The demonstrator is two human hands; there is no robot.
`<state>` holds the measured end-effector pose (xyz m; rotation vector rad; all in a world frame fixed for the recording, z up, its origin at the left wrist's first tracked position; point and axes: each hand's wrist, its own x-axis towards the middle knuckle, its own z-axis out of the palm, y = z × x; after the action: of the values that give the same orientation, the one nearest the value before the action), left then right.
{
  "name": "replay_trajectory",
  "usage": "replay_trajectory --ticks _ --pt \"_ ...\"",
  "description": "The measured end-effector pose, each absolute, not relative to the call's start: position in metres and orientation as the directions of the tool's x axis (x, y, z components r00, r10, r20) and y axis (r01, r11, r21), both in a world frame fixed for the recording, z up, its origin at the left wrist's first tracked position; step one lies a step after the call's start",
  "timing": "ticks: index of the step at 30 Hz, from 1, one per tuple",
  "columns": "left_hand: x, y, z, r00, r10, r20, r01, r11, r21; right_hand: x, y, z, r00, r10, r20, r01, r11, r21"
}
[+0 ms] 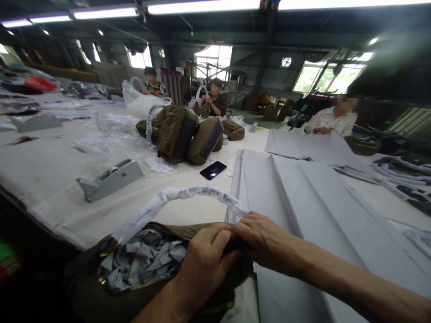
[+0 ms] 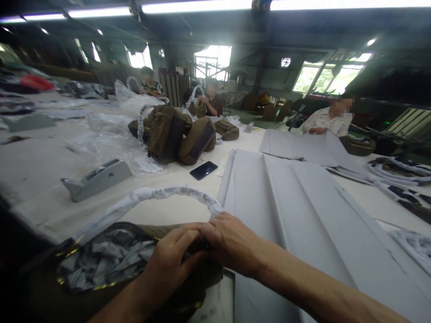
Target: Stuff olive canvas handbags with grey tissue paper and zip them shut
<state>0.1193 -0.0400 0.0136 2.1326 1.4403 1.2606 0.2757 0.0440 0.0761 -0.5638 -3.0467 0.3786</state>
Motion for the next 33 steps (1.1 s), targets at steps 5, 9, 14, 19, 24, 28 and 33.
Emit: replay_trajectory --ticks 5,9,14,19,24,28,33 --pt "0.124 -0.040 0.024 0.103 0.869 0.483 0.572 -0.449 0.686 0.275 0.047 0.076 -0.936 0.352 0.012 0.336 0.904 -0.264" --pt "0.122 -0.036 0.039 0.134 0.954 0.270 0.464 -0.301 0.833 0.278 0.048 0.071 -0.923 0.385 -0.011 0.379 0.903 -0.205" --pt "0.103 -0.042 0.031 0.052 0.975 0.217 0.571 -0.207 0.794 0.283 0.051 0.070 -0.928 0.373 0.018 0.361 0.908 -0.213" --pt "0.113 -0.051 0.023 0.013 0.958 0.286 0.708 -0.211 0.674 0.276 0.049 0.077 -0.930 0.368 -0.005 0.359 0.904 -0.234" --pt "0.129 -0.049 0.025 0.029 0.913 0.407 0.633 -0.331 0.699 0.277 0.050 0.074 -0.932 0.362 0.017 0.348 0.908 -0.233" --pt "0.113 -0.051 0.022 0.068 0.895 0.442 0.683 -0.365 0.633 0.287 0.056 0.071 -0.951 0.307 0.032 0.275 0.891 -0.362" --pt "0.084 -0.063 0.014 0.176 0.877 0.446 0.839 -0.371 0.398 0.285 0.055 0.072 -0.942 0.334 -0.039 0.326 0.876 -0.355"
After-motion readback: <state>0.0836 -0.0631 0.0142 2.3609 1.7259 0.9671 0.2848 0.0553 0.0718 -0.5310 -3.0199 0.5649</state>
